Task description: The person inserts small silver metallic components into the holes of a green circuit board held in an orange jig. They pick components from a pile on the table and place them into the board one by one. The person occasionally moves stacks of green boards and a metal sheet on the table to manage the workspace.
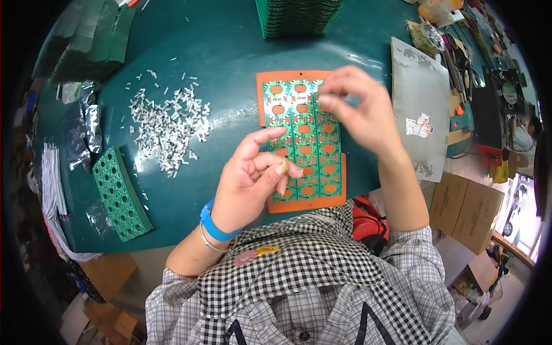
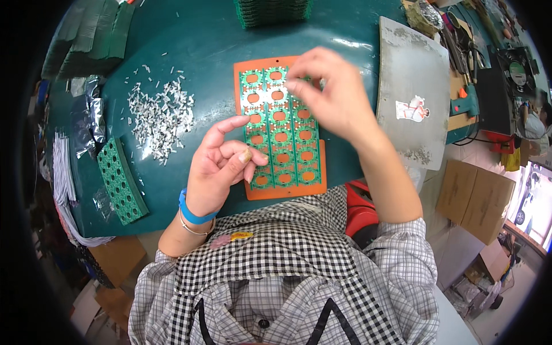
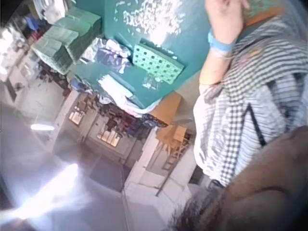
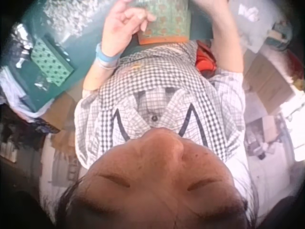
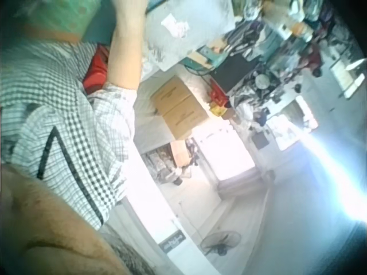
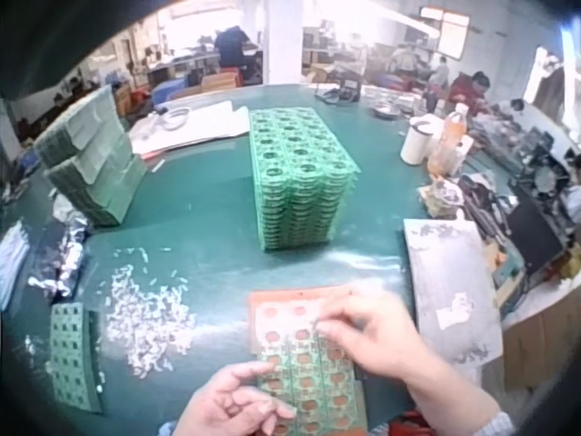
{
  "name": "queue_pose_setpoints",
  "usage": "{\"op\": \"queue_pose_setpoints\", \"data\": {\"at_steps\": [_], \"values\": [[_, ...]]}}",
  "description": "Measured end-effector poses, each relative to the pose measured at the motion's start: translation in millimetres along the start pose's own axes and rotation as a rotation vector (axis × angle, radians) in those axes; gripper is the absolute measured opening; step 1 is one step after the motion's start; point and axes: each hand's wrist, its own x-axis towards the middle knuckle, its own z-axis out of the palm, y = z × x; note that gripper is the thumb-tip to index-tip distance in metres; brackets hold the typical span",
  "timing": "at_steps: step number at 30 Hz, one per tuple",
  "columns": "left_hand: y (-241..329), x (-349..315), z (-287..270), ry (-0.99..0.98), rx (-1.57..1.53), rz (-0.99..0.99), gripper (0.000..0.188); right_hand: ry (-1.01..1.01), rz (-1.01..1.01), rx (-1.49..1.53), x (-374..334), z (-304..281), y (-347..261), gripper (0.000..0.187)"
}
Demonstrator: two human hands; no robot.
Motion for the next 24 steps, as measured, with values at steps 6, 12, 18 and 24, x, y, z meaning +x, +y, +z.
{"op": "queue_pose_setpoints", "data": {"at_steps": [6, 12, 18, 24], "values": [[-1.5, 0.7, 4.7, -0.022, 0.173, 0.059, 0.053, -0.349, 0.143, 0.479, -30.2, 18.3, -43.7, 0.007], [-0.9, -2.3, 8.6, -0.005, 0.266, 0.022, 0.044, -0.180, -0.122, 0.237, -26.0, 12.0, -30.2, 0.005], [-8.1, -4.4, -7.6, -0.050, -0.005, -0.006, 0.016, 0.001, 0.010, -0.095, -16.1, 0.0, 19.3, 0.005], [-7.1, -3.5, -12.1, -0.063, -0.031, -0.053, 0.017, 0.043, 0.031, -0.130, -16.0, 6.3, 29.6, 0.008]]}}
